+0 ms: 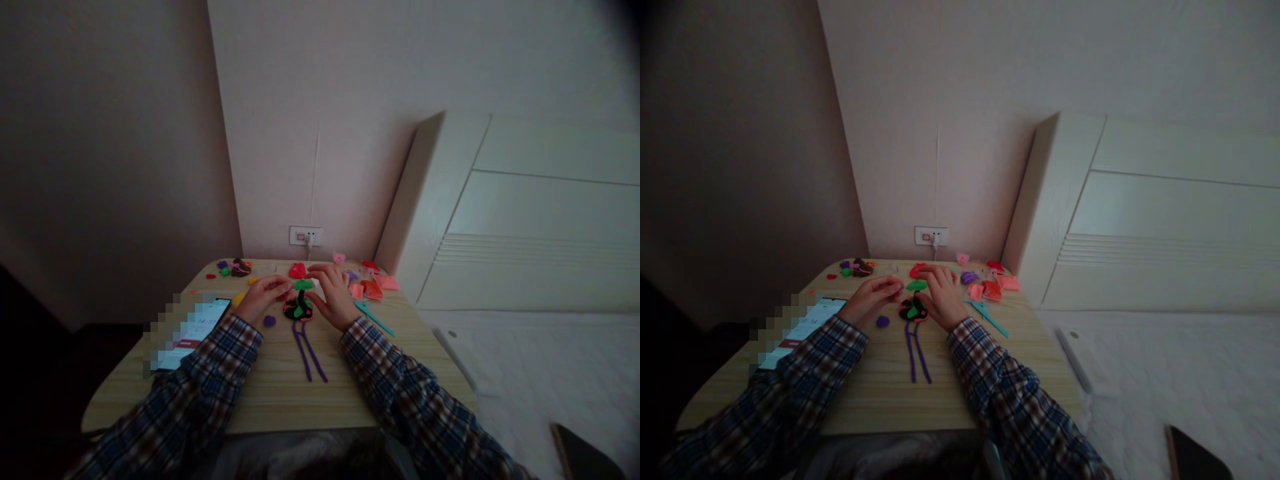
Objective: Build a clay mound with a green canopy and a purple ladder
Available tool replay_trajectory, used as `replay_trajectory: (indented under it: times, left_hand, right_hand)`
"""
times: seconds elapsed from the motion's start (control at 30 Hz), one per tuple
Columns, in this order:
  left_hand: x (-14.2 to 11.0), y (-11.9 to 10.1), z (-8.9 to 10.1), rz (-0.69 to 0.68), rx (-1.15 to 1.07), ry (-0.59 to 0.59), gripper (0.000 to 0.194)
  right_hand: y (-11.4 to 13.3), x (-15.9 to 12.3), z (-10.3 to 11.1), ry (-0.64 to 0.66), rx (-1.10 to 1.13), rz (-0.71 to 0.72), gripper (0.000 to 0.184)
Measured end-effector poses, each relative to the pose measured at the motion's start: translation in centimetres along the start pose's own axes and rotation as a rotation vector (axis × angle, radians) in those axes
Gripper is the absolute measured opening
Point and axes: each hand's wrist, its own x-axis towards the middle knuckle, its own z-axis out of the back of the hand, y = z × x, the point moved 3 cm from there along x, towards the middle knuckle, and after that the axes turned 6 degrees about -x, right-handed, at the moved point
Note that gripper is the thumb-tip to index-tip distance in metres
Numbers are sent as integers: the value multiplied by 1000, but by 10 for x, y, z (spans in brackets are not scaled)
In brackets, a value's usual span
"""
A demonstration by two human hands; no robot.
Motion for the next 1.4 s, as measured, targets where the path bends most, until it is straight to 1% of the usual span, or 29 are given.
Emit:
replay_trajectory:
  times: [0.07, 0.17, 0.23, 0.3, 0.37, 0.47, 0.53, 0.63, 0.73, 0.83, 1.0, 1.1, 1.17, 1.27, 1.37, 1.4]
  left_hand:
    - [1, -1, 4, -1, -26, -52, 37]
    - [2, -4, 7, -33, -12, -88, 37]
    - [2, -5, 8, -65, -21, -104, 37]
    - [2, -7, 10, -96, -42, -122, 37]
    - [3, -9, 12, -111, -51, -157, 37]
    - [3, -10, 15, -101, -46, -206, 36]
    - [3, -10, 16, -93, -52, -217, 37]
    - [3, -9, 17, -75, -60, -229, 37]
    - [4, -8, 20, -59, -65, -244, 37]
    - [5, -7, 22, -43, -66, -255, 37]
    - [3, -10, 22, -14, -26, -205, 40]
    - [2, -15, 18, -44, 15, -158, 39]
    - [0, -20, 14, -77, 48, -119, 37]
    - [-5, -24, 8, -106, 141, -20, 34]
    - [-19, -20, 3, -76, 230, 108, 32]
    - [-26, -17, 3, -49, 236, 127, 32]
  right_hand:
    - [-6, 0, -3, 37, -36, -53, 22]
    - [-16, -2, -9, 71, -50, -131, 21]
    - [-22, -2, -12, 71, -32, -179, 27]
    - [-28, -3, -15, 68, 11, -245, 40]
    - [-34, -4, -20, 116, 136, -316, 46]
    - [-39, -5, -34, 255, 380, -374, 37]
    - [-40, -6, -42, 310, 462, -393, 36]
    - [-39, -8, -53, 338, 525, -423, 38]
    - [-35, -10, -59, 337, 542, -430, 26]
    - [-31, -10, -60, 314, 512, -435, 13]
    - [-27, -10, -55, 269, 451, -433, 8]
    - [-25, -9, -54, 257, 419, -422, 8]
    - [-27, -10, -53, 258, 397, -415, 13]
    - [-33, -12, -48, 242, 354, -437, 18]
    - [-37, -18, -32, 170, 293, -484, 13]
    - [-36, -21, -26, 134, 277, -491, 11]
